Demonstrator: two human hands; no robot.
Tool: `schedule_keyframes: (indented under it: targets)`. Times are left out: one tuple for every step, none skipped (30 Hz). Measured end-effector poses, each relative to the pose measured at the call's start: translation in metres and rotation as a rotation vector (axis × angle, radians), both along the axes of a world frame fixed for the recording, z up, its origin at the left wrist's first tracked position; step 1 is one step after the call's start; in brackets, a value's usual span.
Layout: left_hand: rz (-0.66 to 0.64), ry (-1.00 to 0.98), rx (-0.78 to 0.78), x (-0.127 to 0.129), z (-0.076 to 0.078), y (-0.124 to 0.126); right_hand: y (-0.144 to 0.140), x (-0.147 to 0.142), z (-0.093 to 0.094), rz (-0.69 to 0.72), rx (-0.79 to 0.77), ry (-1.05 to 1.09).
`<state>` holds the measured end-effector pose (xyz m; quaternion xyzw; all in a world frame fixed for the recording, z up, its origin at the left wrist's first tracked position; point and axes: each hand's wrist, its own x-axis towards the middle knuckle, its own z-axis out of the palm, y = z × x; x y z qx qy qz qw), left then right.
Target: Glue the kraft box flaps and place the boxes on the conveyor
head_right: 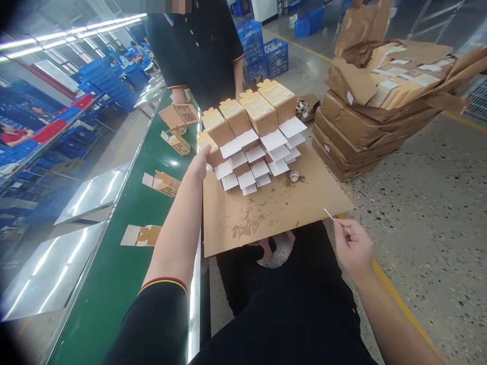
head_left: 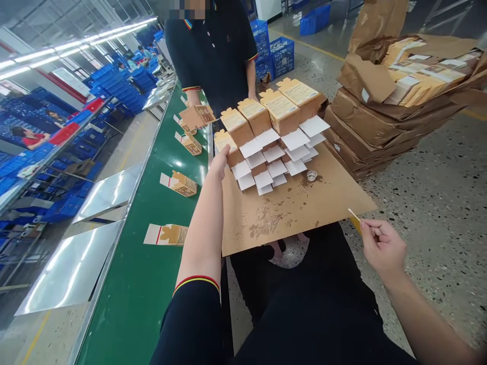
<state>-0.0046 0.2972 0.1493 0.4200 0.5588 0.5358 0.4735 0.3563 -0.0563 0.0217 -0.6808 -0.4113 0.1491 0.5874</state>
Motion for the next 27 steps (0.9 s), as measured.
schedule_keyframes:
  targets:
    - [0.011, 0.002, -0.058, 0.001, 0.000, -0.001, -0.002, 0.002, 0.000, -0.018, -0.002, -0.002]
    - [0.026, -0.007, -0.105, -0.001, 0.001, -0.005, -0.004, 0.004, 0.000, -0.032, -0.003, -0.008]
    - [0.041, -0.029, -0.130, -0.005, 0.002, -0.011, -0.005, 0.006, 0.000, -0.044, 0.000, -0.022]
    - [0.051, -0.067, -0.129, -0.010, 0.003, -0.021, -0.005, 0.007, 0.002, -0.055, 0.008, -0.045]
    - [0.054, -0.114, -0.117, -0.016, 0.004, -0.033, -0.004, 0.009, 0.004, -0.066, 0.019, -0.077]
    - [0.054, -0.165, -0.098, -0.023, 0.003, -0.049, -0.002, 0.010, 0.007, -0.068, 0.029, -0.115]
    - [0.054, -0.213, -0.074, -0.031, 0.001, -0.068, 0.001, 0.011, 0.011, -0.056, 0.033, -0.154]
    - [0.048, -0.253, -0.047, -0.039, -0.004, -0.091, 0.006, 0.012, 0.015, -0.028, 0.027, -0.188]
    - [0.036, -0.285, -0.014, -0.046, -0.011, -0.115, 0.014, 0.013, 0.020, 0.011, 0.012, -0.217]
    - [0.019, -0.309, 0.015, -0.052, -0.020, -0.140, 0.024, 0.014, 0.025, 0.056, -0.018, -0.245]
    - [-0.011, -0.328, 0.025, -0.057, -0.031, -0.166, 0.037, 0.015, 0.030, 0.101, -0.064, -0.277]
    - [-0.046, -0.350, 0.021, -0.061, -0.044, -0.190, 0.052, 0.017, 0.036, 0.141, -0.124, -0.317]
    - [-0.069, -0.367, 0.004, -0.063, -0.058, -0.212, 0.070, 0.018, 0.041, 0.177, -0.203, -0.372]
    - [-0.083, -0.378, -0.026, -0.063, -0.073, -0.231, 0.089, 0.019, 0.046, 0.217, -0.295, -0.439]
    - [-0.086, -0.386, -0.058, -0.061, -0.087, -0.246, 0.109, 0.019, 0.051, 0.274, -0.396, -0.515]
    - [-0.081, -0.386, -0.088, -0.058, -0.100, -0.258, 0.128, 0.018, 0.055, 0.342, -0.494, -0.597]
    - [-0.073, -0.380, -0.114, -0.055, -0.111, -0.266, 0.146, 0.016, 0.059, 0.396, -0.565, -0.672]
    - [-0.063, -0.370, -0.129, -0.052, -0.121, -0.271, 0.162, 0.015, 0.062, 0.438, -0.616, -0.731]
    - [-0.050, -0.358, -0.133, -0.049, -0.128, -0.274, 0.175, 0.013, 0.063, 0.472, -0.654, -0.787]
    - [-0.037, -0.345, -0.131, -0.046, -0.133, -0.276, 0.186, 0.011, 0.064, 0.496, -0.677, -0.830]
    - [-0.026, -0.332, -0.127, -0.044, -0.136, -0.276, 0.194, 0.011, 0.064, 0.516, -0.692, -0.866]
    - [-0.015, -0.320, -0.122, -0.043, -0.138, -0.276, 0.200, 0.012, 0.063, 0.536, -0.700, -0.899]
    - [-0.004, -0.310, -0.118, -0.042, -0.139, -0.275, 0.205, 0.015, 0.061, 0.551, -0.694, -0.918]
    - [0.006, -0.300, -0.114, -0.041, -0.139, -0.274, 0.207, 0.019, 0.059, 0.552, -0.675, -0.920]
    - [0.016, -0.291, -0.112, -0.040, -0.138, -0.273, 0.207, 0.023, 0.057, 0.540, -0.649, -0.911]
    - [0.025, -0.283, -0.108, -0.039, -0.137, -0.271, 0.205, 0.028, 0.054, 0.515, -0.608, -0.887]
    - [0.037, -0.276, -0.102, -0.038, -0.136, -0.270, 0.200, 0.030, 0.051, 0.489, -0.551, -0.846]
